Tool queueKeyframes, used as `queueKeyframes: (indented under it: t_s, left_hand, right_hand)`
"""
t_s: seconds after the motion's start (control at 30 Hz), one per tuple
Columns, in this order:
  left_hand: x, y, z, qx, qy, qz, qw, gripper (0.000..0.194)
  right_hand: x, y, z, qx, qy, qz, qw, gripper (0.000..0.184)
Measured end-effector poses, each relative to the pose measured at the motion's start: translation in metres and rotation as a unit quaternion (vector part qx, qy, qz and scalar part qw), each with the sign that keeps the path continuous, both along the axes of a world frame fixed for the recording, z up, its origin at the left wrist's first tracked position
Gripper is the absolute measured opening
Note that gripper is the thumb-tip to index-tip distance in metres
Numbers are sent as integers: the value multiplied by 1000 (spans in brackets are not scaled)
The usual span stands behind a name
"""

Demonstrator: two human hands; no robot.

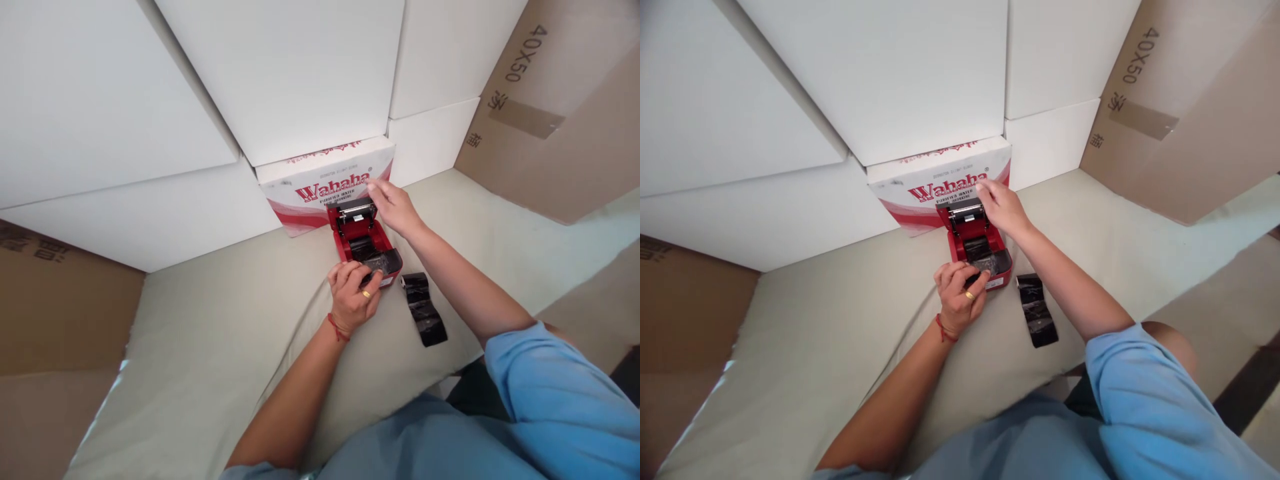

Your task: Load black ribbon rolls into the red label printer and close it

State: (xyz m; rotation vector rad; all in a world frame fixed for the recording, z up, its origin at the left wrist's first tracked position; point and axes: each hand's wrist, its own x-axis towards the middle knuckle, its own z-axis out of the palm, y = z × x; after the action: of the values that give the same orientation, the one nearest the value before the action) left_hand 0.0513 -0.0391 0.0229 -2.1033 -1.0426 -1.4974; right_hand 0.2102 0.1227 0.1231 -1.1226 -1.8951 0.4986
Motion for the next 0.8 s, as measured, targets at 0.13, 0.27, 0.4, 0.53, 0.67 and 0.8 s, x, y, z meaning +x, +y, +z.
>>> queueKeyframes:
  t_s: [0.13, 0.27, 0.4, 0.53, 0.67, 0.8]
  left_hand:
    - [0, 0, -6, -1, -11, 0, 1000, 34]
    - [0, -2, -12, -15, -19, 18, 1000, 37]
    - [-1, -2, -16, -31, -29, 18, 999, 39]
    - [-2, 0, -15, -37, -38, -7, 999, 39]
    - [-10, 5, -9, -83, -110, -50, 989, 38]
    - [-23, 10, -6, -157, -200, -58, 965, 43]
  right_hand:
    - [-1, -24, 6, -1, -35, 19, 999, 85]
    - [20, -68, -2, 31, -66, 38, 997, 66]
    - [35, -105, -20, 12, -157, 64, 985, 50]
    - [33, -123, -25, 2, -220, 45, 974, 49]
    - [26, -127, -21, -8, -255, 28, 967, 49]
    - [24, -130, -23, 2, -262, 16, 965, 49]
